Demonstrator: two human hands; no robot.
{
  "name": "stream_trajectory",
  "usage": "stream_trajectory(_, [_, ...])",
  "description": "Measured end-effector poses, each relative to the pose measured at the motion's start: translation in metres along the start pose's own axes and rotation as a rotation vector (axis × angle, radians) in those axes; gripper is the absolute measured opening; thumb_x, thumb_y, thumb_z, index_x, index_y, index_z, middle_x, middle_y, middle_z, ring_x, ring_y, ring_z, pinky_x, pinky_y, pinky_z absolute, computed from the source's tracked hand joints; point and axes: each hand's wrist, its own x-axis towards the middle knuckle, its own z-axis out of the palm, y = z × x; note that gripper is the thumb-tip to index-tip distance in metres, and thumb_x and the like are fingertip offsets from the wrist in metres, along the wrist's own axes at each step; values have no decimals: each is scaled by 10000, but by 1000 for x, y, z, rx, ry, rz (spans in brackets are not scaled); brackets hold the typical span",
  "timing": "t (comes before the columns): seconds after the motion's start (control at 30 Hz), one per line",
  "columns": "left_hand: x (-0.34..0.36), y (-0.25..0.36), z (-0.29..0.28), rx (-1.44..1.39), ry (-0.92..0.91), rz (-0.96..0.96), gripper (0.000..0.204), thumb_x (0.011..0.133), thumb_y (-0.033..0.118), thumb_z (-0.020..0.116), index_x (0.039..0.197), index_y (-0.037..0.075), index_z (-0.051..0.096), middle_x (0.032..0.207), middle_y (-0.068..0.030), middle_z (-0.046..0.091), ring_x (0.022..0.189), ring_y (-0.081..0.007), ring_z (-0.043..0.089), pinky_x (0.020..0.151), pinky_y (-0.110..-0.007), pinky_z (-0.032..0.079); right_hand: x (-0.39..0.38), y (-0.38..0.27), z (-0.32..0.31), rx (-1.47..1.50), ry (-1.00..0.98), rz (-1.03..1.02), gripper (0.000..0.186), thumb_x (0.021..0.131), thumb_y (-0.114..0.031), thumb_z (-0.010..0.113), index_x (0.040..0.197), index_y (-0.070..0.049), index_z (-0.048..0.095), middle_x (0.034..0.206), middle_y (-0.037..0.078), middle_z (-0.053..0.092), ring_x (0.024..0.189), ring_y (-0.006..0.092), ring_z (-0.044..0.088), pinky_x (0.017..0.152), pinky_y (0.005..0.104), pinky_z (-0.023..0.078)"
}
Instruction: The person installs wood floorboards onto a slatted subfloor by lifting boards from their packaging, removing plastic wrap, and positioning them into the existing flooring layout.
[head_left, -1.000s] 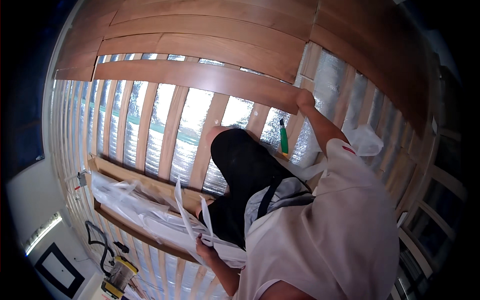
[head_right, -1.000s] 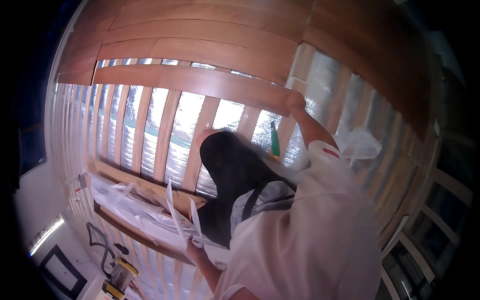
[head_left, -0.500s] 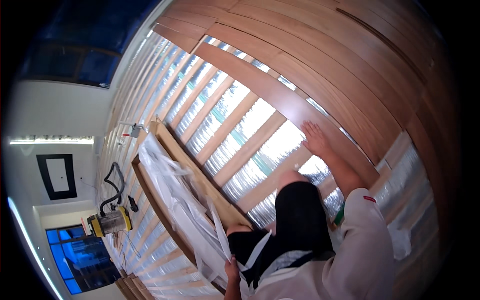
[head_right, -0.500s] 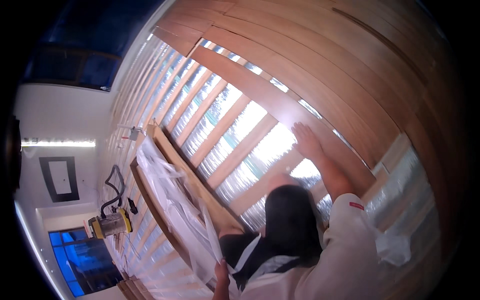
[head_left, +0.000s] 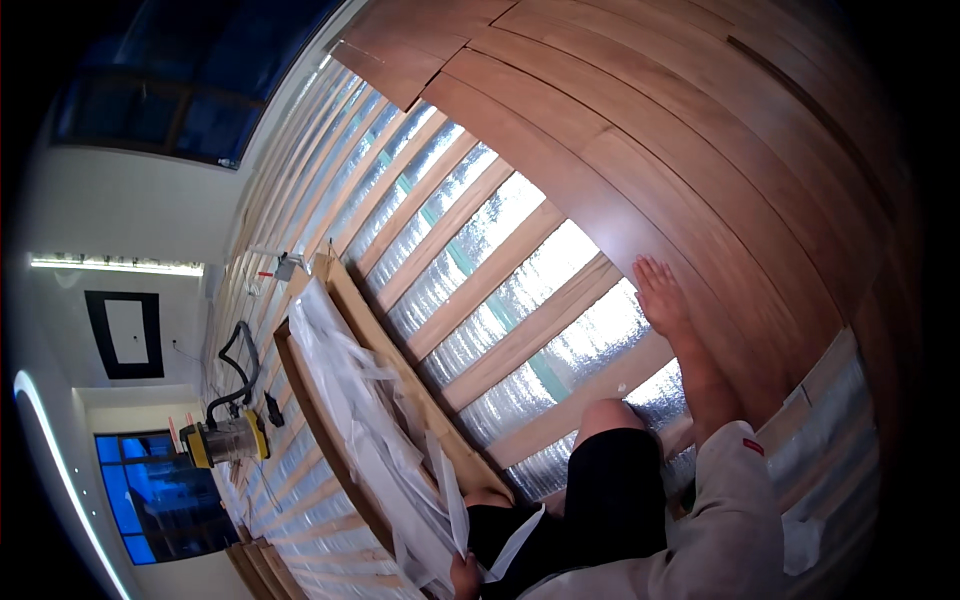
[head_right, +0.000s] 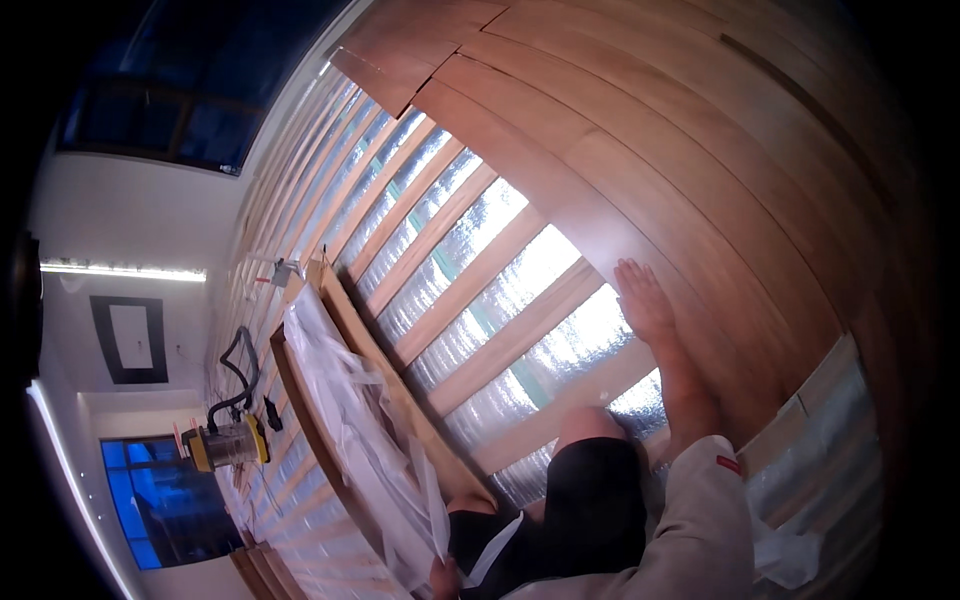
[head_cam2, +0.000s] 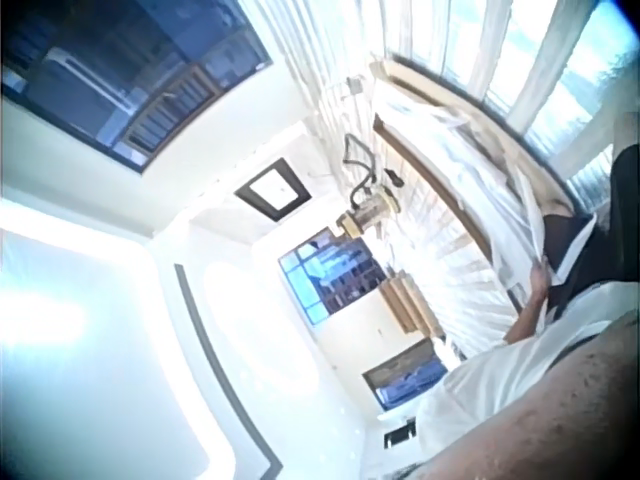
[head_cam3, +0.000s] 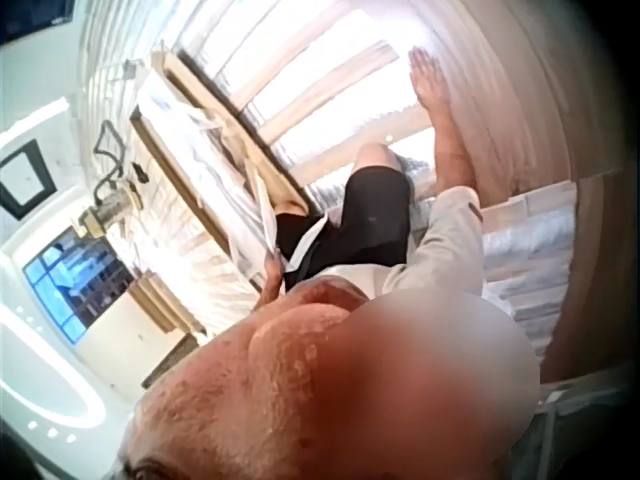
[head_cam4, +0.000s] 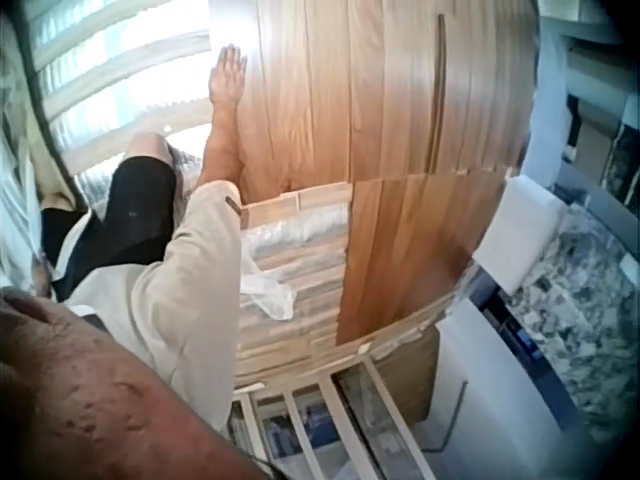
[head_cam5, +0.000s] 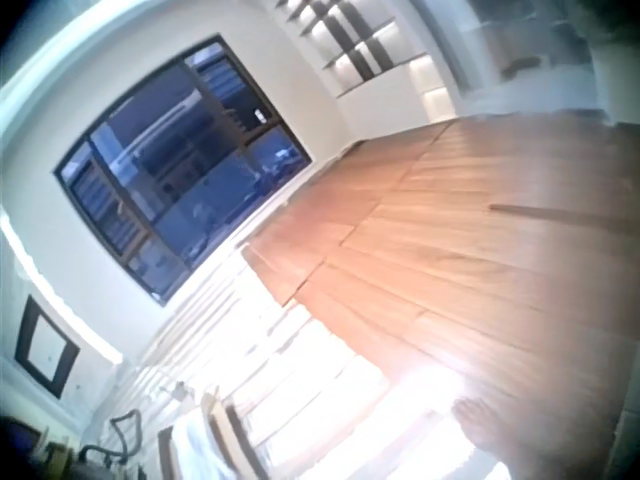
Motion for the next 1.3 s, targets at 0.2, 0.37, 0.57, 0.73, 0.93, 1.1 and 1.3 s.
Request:
stream_trajectory(0.2, [19,-7,2,-41,-8,65,311,912,295,584,1044,14,613,921,-236,653,895,-402,640,765,-460,485,1,-3,0,-25,-1,60,537,916,-186,513,1400,17,403,1494,157,374,1407,294,307,1180,422,187])
stream_trajectory(0.37, [30,-54,-11,-234,-78,62,389,945,381,561,1012,-1,593,867,-186,650,807,-324,641,717,-463,483,12,-12,-6,154,-311,299,512,896,-209,529,1342,34,461,1456,188,415,1363,332,362,1157,380,252])
stream_trajectory(0.57, [26,-253,-16,-87,433,275,404,986,340,436,905,-6,628,783,-211,645,720,-368,625,668,-492,472,-145,-38,-24,142,-256,400,214,889,-187,536,928,6,621,945,243,634,828,394,617,766,465,481])
stream_trajectory(0.73, [-35,-380,-11,296,227,-374,327,857,314,588,856,-4,663,895,-234,669,843,-412,650,796,-511,505,-353,-90,-35,190,-94,55,292,842,-176,544,1070,2,587,1051,234,589,996,439,541,875,499,421])
stream_trajectory(0.93, [1,-374,29,317,782,-352,359,911,215,538,1152,-50,566,1118,-248,595,1020,-391,569,915,-493,443,-483,-106,-66,568,-605,180,391,878,-257,525,1141,20,604,1106,247,615,1044,442,556,900,492,439])
stream_trajectory(1.1, [24,-255,60,-224,702,368,190,852,45,521,1015,13,613,959,-204,615,905,-392,593,803,-475,480,-474,-68,-62,468,-769,177,385,869,-253,534,1125,20,622,1079,243,634,1018,446,571,882,490,453])
stream_trajectory(1.3, [36,-177,142,-448,361,107,350,876,198,595,1147,-24,599,1045,-244,632,971,-416,604,857,-478,492,-405,-21,-83,239,-611,236,332,864,-219,552,1042,35,668,928,209,688,851,375,653,738,435,509])
